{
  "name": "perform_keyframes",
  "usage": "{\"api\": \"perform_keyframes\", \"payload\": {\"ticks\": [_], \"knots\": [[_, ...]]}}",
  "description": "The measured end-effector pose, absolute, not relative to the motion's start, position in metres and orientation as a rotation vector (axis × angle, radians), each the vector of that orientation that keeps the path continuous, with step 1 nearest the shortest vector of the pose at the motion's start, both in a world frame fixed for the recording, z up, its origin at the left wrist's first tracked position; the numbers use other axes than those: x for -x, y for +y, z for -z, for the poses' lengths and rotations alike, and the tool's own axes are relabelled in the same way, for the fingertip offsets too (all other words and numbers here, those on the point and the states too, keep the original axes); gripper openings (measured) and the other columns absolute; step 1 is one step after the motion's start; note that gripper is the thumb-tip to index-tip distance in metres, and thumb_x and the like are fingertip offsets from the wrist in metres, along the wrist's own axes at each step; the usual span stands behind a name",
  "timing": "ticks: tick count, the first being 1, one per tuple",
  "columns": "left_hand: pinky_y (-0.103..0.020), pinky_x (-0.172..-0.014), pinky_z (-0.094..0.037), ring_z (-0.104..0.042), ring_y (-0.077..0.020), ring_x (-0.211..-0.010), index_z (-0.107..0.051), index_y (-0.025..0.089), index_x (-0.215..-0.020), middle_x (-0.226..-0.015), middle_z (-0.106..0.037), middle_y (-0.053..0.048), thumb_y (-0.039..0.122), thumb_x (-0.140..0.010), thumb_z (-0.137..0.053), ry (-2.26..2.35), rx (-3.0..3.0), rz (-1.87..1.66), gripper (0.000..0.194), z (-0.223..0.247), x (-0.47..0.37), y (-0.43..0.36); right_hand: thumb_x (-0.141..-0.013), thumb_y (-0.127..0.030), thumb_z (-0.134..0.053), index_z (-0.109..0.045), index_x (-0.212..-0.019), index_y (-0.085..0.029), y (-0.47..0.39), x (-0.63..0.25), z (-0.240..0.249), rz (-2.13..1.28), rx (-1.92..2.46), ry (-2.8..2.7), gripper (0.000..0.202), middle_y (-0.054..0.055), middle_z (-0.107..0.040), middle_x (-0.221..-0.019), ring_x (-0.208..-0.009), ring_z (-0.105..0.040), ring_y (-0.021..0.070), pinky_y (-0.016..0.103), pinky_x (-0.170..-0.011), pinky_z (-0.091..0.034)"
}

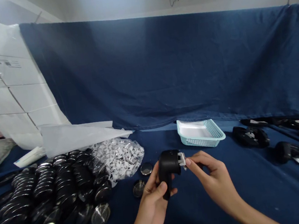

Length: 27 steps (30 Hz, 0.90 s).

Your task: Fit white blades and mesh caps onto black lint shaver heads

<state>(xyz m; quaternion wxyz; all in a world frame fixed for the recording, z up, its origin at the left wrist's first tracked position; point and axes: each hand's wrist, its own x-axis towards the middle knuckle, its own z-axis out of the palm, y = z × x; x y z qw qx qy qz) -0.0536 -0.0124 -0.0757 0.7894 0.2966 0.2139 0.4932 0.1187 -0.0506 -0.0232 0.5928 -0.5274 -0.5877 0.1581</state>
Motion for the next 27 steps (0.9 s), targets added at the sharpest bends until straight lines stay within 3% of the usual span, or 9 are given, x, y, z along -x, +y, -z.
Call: {"api": "perform_keyframes", "payload": {"ticks": [7,13,16,22,27], "knots": [[-0.039,-0.079,-0.049,-0.055,-0.0274,-0.106,-0.065,0.031,-0.119,-0.109,-0.066,-0.009,0.022,-0.068,-0.083,0.47,-0.58,-1.057,0.055,0.0825,0.0537,-0.0119,-0.086,-0.018,-0.059,-0.07,-0.095,-0.021,-0.0522,-0.1191,0.0262,-0.151,1.169,-1.514,0.015,0.003,-0.062,-0.081,-0.07,-0.056,0.0151,0.029,-0.061,-0.045],[-0.038,-0.079,-0.048,-0.055,-0.0263,-0.106,-0.065,0.032,-0.118,-0.108,-0.067,-0.008,0.022,-0.07,-0.082,0.465,-0.565,-1.046,0.052,0.0831,0.0537,-0.012,-0.085,-0.02,-0.064,-0.07,-0.086,-0.023,-0.0512,-0.1213,0.0234,0.03,1.205,-1.573,0.007,0.003,-0.063,-0.081,-0.075,-0.058,0.0172,0.033,-0.069,-0.047],[-0.037,-0.078,-0.048,-0.056,-0.0253,-0.105,-0.065,0.033,-0.119,-0.109,-0.066,-0.008,0.021,-0.071,-0.081,0.453,-0.578,-1.036,0.052,0.0816,0.0533,-0.0139,-0.085,-0.02,-0.064,-0.066,-0.081,-0.022,-0.0505,-0.122,0.0239,0.052,1.203,-1.567,0.005,0.002,-0.063,-0.079,-0.074,-0.057,0.0171,0.032,-0.066,-0.046],[-0.036,-0.076,-0.048,-0.056,-0.0243,-0.102,-0.065,0.032,-0.119,-0.111,-0.065,-0.009,0.022,-0.07,-0.082,0.451,-0.579,-1.03,0.053,0.0813,0.0521,-0.0141,-0.087,-0.016,-0.06,-0.064,-0.094,-0.022,-0.05,-0.1212,0.0259,0.095,1.195,-1.564,0.01,0.002,-0.063,-0.083,-0.077,-0.057,0.0163,0.031,-0.067,-0.046],[-0.037,-0.077,-0.048,-0.057,-0.0249,-0.102,-0.064,0.032,-0.121,-0.11,-0.065,-0.009,0.021,-0.073,-0.079,0.447,-0.552,-1.02,0.052,0.0811,0.0518,-0.0156,-0.086,-0.012,-0.061,-0.067,-0.093,-0.022,-0.0484,-0.1208,0.0273,0.154,1.148,-1.593,0.013,0.003,-0.064,-0.084,-0.078,-0.058,0.0165,0.032,-0.069,-0.048]]}}
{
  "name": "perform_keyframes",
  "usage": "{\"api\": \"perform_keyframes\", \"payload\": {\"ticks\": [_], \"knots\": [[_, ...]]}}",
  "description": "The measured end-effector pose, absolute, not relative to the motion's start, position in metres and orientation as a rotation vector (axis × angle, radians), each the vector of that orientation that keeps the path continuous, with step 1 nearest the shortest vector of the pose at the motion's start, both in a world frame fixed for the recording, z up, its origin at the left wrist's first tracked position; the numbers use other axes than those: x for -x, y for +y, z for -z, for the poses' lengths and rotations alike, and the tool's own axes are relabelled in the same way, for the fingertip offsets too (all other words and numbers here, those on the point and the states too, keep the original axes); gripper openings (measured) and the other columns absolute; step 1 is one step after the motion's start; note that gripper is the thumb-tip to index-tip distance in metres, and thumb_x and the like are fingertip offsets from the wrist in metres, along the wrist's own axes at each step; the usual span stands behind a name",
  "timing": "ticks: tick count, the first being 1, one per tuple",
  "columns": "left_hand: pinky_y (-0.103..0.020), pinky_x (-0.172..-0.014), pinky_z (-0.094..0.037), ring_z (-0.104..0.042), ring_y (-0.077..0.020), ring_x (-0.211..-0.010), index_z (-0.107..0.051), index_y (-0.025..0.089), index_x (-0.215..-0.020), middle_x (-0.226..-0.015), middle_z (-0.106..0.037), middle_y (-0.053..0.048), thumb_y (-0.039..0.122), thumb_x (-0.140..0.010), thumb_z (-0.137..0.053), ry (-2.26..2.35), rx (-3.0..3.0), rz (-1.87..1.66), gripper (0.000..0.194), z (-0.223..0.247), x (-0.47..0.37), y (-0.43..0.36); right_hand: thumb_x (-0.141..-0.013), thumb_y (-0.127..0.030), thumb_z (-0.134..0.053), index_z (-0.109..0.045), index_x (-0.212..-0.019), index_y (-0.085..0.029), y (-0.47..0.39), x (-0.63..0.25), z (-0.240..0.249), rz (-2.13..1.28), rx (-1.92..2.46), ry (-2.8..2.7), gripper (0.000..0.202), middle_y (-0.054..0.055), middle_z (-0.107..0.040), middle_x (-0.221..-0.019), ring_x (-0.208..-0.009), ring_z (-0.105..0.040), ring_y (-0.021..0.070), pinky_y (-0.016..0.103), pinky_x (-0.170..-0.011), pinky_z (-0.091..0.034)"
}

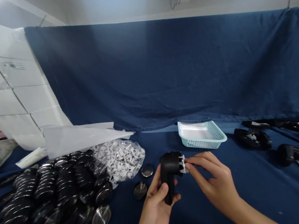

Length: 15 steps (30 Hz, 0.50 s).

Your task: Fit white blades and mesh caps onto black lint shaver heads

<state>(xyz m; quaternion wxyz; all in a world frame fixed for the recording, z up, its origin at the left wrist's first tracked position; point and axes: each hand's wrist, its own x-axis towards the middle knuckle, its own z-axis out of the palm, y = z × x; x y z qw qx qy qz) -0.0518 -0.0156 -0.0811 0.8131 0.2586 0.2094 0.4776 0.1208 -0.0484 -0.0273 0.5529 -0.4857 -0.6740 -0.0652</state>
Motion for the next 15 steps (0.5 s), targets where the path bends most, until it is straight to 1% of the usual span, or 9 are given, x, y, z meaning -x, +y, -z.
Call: {"api": "perform_keyframes", "payload": {"ticks": [5,9,15], "knots": [[-0.037,-0.076,-0.048,-0.058,-0.0251,-0.1,-0.061,0.031,-0.125,-0.106,-0.066,-0.01,0.02,-0.077,-0.075,0.434,-0.533,-1.014,0.05,0.0806,0.0502,-0.0211,-0.085,-0.008,-0.062,-0.069,-0.093,-0.02,-0.048,-0.1212,0.0284,0.229,1.09,-1.616,0.016,0.004,-0.063,-0.079,-0.073,-0.057,0.0164,0.033,-0.066,-0.048],[-0.037,-0.077,-0.048,-0.059,-0.0252,-0.099,-0.062,0.031,-0.124,-0.103,-0.067,-0.01,0.019,-0.075,-0.077,0.429,-0.53,-1.01,0.052,0.0817,0.0492,-0.0207,-0.084,-0.006,-0.062,-0.069,-0.093,-0.02,-0.0482,-0.1214,0.0276,0.231,1.079,-1.632,0.017,0.004,-0.064,-0.079,-0.072,-0.056,0.0165,0.033,-0.065,-0.048],[-0.033,-0.073,-0.048,-0.061,-0.0236,-0.096,-0.064,0.032,-0.121,-0.109,-0.066,-0.007,0.023,-0.072,-0.081,0.453,-0.538,-0.983,0.053,0.0843,0.0512,-0.0162,-0.083,-0.005,-0.063,-0.068,-0.089,-0.018,-0.046,-0.1229,0.0252,0.257,1.042,-1.666,0.016,0.004,-0.065,-0.077,-0.071,-0.056,0.0166,0.032,-0.064,-0.048]]}}
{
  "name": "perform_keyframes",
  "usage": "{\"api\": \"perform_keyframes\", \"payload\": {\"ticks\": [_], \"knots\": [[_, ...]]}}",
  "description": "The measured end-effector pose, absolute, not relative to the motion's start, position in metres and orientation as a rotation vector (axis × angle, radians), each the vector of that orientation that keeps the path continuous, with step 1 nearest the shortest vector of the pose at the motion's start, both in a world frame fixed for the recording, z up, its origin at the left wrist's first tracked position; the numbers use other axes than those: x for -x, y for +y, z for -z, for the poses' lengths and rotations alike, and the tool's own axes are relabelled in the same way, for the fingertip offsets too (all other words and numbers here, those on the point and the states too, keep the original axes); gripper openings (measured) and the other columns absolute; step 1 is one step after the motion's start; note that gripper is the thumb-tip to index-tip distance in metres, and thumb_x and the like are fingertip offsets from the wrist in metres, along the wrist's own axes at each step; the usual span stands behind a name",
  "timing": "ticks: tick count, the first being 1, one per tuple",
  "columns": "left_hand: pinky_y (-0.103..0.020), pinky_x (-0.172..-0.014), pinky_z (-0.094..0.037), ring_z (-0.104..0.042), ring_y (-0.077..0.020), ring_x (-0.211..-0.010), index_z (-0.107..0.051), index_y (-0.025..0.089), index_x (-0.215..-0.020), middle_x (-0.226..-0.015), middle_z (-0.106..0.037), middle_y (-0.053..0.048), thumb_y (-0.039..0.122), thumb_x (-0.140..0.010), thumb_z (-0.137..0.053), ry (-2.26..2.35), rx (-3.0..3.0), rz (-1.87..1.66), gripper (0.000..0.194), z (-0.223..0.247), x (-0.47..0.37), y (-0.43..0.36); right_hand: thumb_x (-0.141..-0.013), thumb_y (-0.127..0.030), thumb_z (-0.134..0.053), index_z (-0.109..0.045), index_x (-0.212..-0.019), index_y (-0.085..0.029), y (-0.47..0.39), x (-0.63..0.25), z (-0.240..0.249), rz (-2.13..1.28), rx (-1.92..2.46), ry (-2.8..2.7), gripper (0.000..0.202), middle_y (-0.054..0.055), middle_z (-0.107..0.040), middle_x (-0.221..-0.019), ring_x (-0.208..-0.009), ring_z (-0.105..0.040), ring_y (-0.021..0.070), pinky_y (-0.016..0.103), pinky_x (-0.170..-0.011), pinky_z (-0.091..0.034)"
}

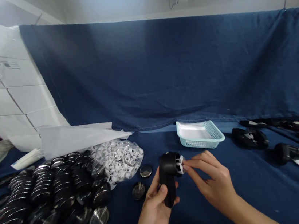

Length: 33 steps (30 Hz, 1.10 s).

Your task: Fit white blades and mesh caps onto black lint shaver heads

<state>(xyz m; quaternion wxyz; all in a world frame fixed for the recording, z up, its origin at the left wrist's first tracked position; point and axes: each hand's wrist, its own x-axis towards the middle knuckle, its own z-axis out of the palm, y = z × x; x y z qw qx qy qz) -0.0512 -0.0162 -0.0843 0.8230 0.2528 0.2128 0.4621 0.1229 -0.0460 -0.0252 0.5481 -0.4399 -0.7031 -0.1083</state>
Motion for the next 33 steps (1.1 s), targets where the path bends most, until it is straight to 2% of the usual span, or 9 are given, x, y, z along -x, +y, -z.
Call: {"api": "perform_keyframes", "payload": {"ticks": [7,17,23,33], "knots": [[-0.031,-0.072,-0.048,-0.06,-0.0238,-0.097,-0.062,0.028,-0.123,-0.11,-0.065,-0.009,0.023,-0.076,-0.078,0.428,-0.603,-0.968,0.05,0.083,0.054,-0.015,-0.082,-0.005,-0.064,-0.069,-0.091,-0.019,-0.044,-0.124,0.028,0.34,1.042,-1.688,0.018,0.004,-0.068,-0.077,-0.071,-0.056,0.0179,0.034,-0.065,-0.047],[-0.034,-0.075,-0.049,-0.06,-0.0235,-0.097,-0.063,0.029,-0.121,-0.112,-0.065,-0.007,0.022,-0.075,-0.078,0.447,-0.533,-0.991,0.049,0.082,0.053,-0.016,-0.088,-0.012,-0.056,-0.067,-0.1,-0.021,-0.049,-0.121,0.024,0.139,1.107,-1.697,0.019,0.005,-0.067,-0.084,-0.074,-0.058,0.019,0.036,-0.069,-0.048],[-0.034,-0.074,-0.049,-0.06,-0.0235,-0.097,-0.06,0.03,-0.125,-0.111,-0.065,-0.009,0.022,-0.076,-0.077,0.416,-0.525,-1.003,0.052,0.08,0.053,-0.016,-0.089,-0.013,-0.053,-0.062,-0.108,-0.021,-0.049,-0.12,0.03,0.09,1.152,-1.646,0.022,0.002,-0.058,-0.073,-0.069,-0.056,0.0179,0.032,-0.063,-0.046],[-0.035,-0.075,-0.05,-0.061,-0.0244,-0.097,-0.06,0.028,-0.125,-0.108,-0.066,-0.009,0.023,-0.075,-0.078,0.439,-0.482,-1.013,0.053,0.082,0.054,-0.016,-0.089,-0.014,-0.05,-0.062,-0.114,-0.021,-0.048,-0.121,0.034,0.105,1.165,-1.687,0.028,0.001,-0.057,-0.071,-0.065,-0.054,0.0169,0.033,-0.063,-0.046]]}}
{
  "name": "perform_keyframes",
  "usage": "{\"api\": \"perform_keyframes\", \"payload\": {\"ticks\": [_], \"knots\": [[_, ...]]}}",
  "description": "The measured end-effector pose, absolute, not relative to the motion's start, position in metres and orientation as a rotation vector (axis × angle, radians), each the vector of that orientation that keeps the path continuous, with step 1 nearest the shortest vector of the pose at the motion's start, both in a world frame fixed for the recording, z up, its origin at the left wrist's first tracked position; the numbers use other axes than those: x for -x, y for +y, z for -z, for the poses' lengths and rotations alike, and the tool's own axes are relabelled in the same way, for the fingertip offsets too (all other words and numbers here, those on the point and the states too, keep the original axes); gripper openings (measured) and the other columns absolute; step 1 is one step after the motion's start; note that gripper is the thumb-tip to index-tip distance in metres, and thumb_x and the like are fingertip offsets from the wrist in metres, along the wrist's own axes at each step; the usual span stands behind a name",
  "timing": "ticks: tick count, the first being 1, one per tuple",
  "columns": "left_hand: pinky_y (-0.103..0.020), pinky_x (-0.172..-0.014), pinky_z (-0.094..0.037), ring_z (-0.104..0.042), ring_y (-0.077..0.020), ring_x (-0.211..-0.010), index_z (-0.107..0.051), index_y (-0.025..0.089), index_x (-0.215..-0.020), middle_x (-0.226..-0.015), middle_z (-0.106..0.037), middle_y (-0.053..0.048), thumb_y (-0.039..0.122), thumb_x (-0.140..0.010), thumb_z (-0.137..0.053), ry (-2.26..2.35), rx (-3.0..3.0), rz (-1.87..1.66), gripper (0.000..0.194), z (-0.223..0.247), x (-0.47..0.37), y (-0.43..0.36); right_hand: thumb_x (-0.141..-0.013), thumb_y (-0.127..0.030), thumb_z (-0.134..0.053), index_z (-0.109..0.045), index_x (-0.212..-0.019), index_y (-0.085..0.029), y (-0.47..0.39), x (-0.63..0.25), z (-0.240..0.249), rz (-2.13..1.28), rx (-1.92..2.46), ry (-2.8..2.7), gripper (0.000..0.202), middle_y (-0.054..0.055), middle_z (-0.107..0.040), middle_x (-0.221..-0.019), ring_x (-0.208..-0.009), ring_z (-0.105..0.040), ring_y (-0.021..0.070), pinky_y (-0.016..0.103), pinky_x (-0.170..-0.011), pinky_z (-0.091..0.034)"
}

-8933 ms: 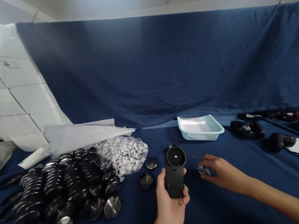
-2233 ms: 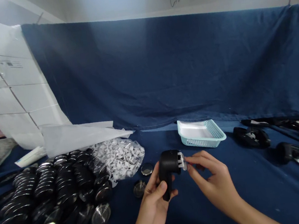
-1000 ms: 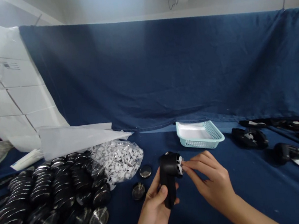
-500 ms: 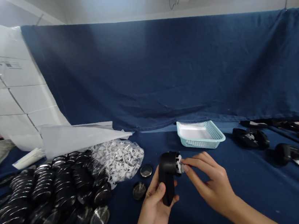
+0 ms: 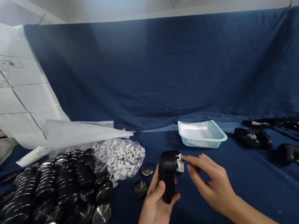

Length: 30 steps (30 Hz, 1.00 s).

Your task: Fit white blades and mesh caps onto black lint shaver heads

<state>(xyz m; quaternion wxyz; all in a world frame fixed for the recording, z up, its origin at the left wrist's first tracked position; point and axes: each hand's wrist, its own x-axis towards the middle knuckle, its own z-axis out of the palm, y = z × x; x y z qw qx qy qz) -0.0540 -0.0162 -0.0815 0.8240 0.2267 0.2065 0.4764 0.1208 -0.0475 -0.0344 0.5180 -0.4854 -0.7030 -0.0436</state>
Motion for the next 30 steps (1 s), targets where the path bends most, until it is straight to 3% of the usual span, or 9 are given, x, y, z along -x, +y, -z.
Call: {"api": "perform_keyframes", "payload": {"ticks": [16,25,30], "knots": [[-0.036,-0.074,-0.051,-0.062,-0.0242,-0.097,-0.058,0.028,-0.123,-0.108,-0.066,-0.007,0.022,-0.079,-0.074,0.492,-0.424,-1.045,0.048,0.078,0.055,-0.012,-0.09,-0.013,-0.048,-0.067,-0.102,-0.019,-0.048,-0.116,0.034,0.029,1.133,-1.737,0.023,0.002,-0.059,-0.07,-0.064,-0.054,0.0162,0.034,-0.063,-0.047],[-0.036,-0.074,-0.049,-0.064,-0.0235,-0.091,-0.065,0.023,-0.109,-0.098,-0.069,-0.006,0.024,-0.08,-0.073,0.476,-0.388,-1.029,0.03,0.081,0.054,-0.012,-0.089,-0.008,-0.047,-0.056,-0.125,-0.022,-0.053,-0.115,0.042,0.203,1.12,-1.886,0.04,0.003,-0.06,-0.076,-0.069,-0.052,0.0178,0.035,-0.064,-0.042],[-0.04,-0.076,-0.048,-0.065,-0.0262,-0.09,-0.068,0.015,-0.1,-0.095,-0.071,-0.011,0.034,-0.086,-0.066,0.48,-0.291,-0.942,0.024,0.082,0.049,-0.016,-0.088,-0.014,-0.052,-0.051,-0.134,-0.025,-0.061,-0.11,0.035,0.404,1.249,-1.965,0.047,0.005,-0.061,-0.083,-0.07,-0.053,0.02,0.036,-0.063,-0.038]]}}
